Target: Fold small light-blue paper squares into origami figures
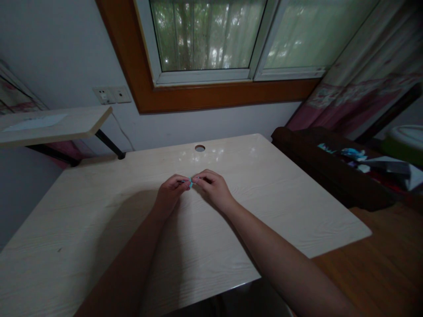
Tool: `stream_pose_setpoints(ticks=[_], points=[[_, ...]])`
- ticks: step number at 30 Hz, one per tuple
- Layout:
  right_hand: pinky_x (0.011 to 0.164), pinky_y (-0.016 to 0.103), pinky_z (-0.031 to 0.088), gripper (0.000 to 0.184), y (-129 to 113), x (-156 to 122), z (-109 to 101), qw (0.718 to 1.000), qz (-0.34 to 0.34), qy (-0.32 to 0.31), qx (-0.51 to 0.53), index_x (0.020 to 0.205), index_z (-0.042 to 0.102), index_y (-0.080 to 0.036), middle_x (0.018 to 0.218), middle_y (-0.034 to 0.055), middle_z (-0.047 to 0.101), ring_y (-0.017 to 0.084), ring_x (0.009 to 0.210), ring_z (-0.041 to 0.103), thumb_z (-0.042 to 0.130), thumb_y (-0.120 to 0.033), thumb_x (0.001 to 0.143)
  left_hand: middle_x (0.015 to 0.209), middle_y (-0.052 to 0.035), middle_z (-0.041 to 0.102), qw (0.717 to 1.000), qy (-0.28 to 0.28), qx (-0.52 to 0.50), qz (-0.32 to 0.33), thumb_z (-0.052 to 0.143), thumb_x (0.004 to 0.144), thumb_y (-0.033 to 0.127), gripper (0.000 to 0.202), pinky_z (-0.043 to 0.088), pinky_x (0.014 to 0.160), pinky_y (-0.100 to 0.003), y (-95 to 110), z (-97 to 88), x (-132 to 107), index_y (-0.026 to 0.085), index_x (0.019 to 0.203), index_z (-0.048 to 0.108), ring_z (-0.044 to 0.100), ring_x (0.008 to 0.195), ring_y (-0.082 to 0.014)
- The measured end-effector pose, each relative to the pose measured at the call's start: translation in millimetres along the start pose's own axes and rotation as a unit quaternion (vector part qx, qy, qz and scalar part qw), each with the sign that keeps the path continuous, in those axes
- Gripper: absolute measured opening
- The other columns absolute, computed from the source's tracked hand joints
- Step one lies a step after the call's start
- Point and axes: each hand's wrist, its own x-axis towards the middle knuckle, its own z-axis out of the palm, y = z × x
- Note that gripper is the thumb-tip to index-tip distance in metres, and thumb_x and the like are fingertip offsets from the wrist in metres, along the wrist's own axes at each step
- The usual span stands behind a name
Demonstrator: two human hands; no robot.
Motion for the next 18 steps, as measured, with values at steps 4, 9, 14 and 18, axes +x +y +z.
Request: stream_pose_setpoints(ticks=[4, 9, 14, 18], points=[[0.052, 0.025, 0.038, 0.021, 3.9, 1.0, 2.6, 0.990, 0.093, -0.004, 0.108, 0.081, 0.071, -0.019, 0.070, -0.0004, 0.061, 0.011, 0.056, 0.049, 0.070, -0.041, 0.081, 0.084, -0.0019, 0.066, 1.000, -0.012, 0.003, 0.020, 0.071, 0.079, 0.034, 0.016, 0.050, 0.073, -0.027, -3.2, -1.1, 1.1, 0.018, 0.083, 0.071, 0.061, 0.075, -0.0142], [0.049, 0.024, 0.033, 0.026, 2.0, 1.7, 2.5, 0.980, 0.137, -0.013, 0.146, 0.078, 0.069, -0.018, 0.060, -0.0029, 0.055, 0.010, 0.052, 0.044, 0.071, -0.043, 0.077, 0.085, -0.0019, 0.065, 0.999, -0.018, 0.013, 0.049, 0.071, 0.080, 0.033, 0.014, 0.050, 0.072, -0.026, -9.0, -2.5, 2.6, 0.019, 0.083, 0.071, 0.061, 0.074, -0.0136], [0.049, 0.024, 0.032, 0.023, 1.1, 1.1, 2.8, 0.979, 0.135, -0.012, 0.153, 0.081, 0.071, -0.018, 0.063, -0.0021, 0.057, 0.010, 0.052, 0.044, 0.072, -0.041, 0.077, 0.084, -0.0018, 0.066, 0.999, -0.002, 0.016, 0.039, 0.070, 0.080, 0.033, 0.016, 0.051, 0.072, -0.027, -8.6, -3.2, 2.6, 0.019, 0.087, 0.070, 0.063, 0.074, -0.0139], [0.050, 0.025, 0.034, 0.019, 4.2, -0.1, 3.5, 0.988, 0.103, -0.005, 0.119, 0.083, 0.073, -0.020, 0.069, -0.0005, 0.059, 0.011, 0.056, 0.045, 0.073, -0.038, 0.077, 0.080, -0.0013, 0.066, 0.999, 0.008, 0.020, 0.031, 0.070, 0.081, 0.033, 0.017, 0.051, 0.072, -0.027, -8.4, -3.0, 2.8, 0.019, 0.089, 0.070, 0.063, 0.073, -0.0139]])
